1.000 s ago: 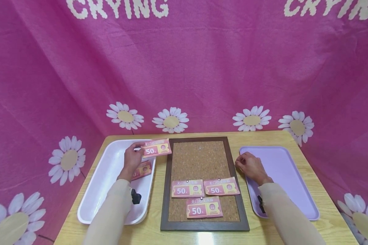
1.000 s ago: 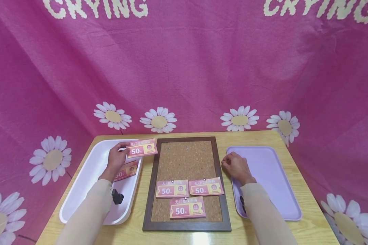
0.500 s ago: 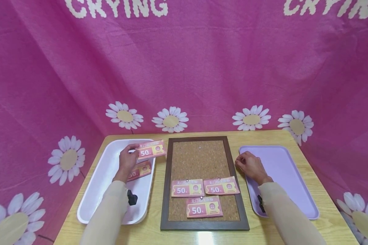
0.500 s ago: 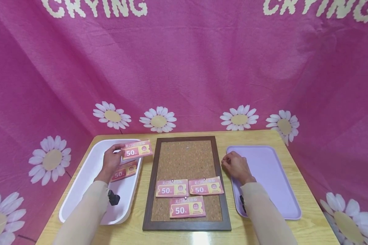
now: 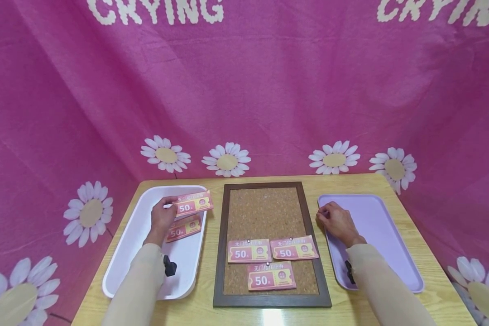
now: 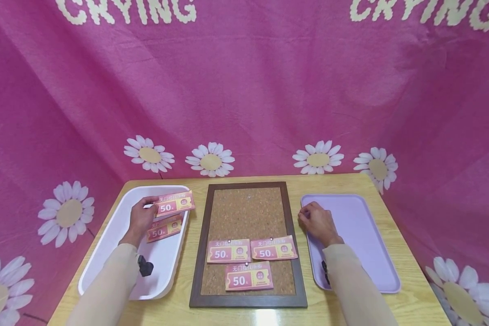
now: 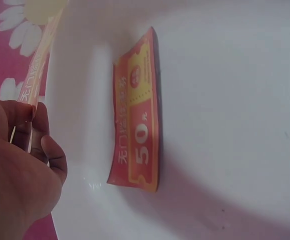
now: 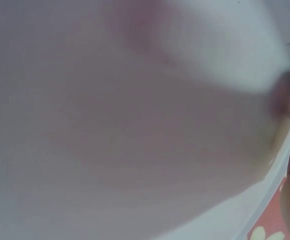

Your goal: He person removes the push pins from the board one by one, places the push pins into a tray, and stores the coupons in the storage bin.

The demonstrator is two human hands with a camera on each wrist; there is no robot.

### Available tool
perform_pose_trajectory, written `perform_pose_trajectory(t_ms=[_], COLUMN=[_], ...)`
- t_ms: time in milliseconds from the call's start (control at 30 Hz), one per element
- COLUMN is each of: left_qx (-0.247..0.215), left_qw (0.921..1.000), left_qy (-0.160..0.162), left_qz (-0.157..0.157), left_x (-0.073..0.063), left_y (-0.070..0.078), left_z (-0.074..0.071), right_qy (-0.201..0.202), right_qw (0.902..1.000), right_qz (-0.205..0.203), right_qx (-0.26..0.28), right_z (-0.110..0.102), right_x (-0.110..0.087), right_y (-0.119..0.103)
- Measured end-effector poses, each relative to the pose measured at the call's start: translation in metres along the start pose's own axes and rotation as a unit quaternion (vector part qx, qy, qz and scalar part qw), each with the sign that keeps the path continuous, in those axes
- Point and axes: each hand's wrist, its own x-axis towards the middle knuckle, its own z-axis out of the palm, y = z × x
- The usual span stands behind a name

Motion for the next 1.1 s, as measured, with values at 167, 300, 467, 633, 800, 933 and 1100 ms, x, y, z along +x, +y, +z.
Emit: perform_pose_trajectory(t_ms=[167, 300, 467, 633, 800, 933, 1100], left_qx=[0.004, 0.011, 0.023, 0.034, 0.035, 0.035, 0.04], left_qw=[1.0, 0.9997, 0.9993, 0.9993, 0.9994, 0.9994, 0.999], left_qy=[0.005, 0.016, 0.022, 0.012, 0.001, -0.003, -0.013], left_qz=[0.001, 0.017, 0.021, 0.012, 0.001, -0.001, -0.01], left_x=[0.001, 0.001, 0.003, 0.003, 0.002, 0.003, 0.001], left_y=[-0.007, -0.013, -0.019, -0.023, -0.028, -0.032, -0.035], left_z=[-0.001, -0.004, -0.006, -0.008, -0.011, -0.012, -0.013], right_qy=[0.006, 0.01, 0.009, 0.006, 0.003, 0.007, 0.003], right_qw=[1.0, 0.9999, 0.9999, 0.9998, 0.9995, 0.9993, 0.9986], right_qz=[0.004, 0.001, 0.008, 0.016, 0.028, 0.034, 0.052], right_qx=[-0.001, 0.001, 0.004, 0.007, 0.01, 0.012, 0.007], right_z=[-0.001, 0.0, 0.0, -0.001, -0.002, -0.003, -0.004], right_x=[-0.001, -0.002, -0.003, -0.004, -0.006, -0.007, -0.007], right_y=[0.002, 0.004, 0.005, 0.007, 0.008, 0.009, 0.01])
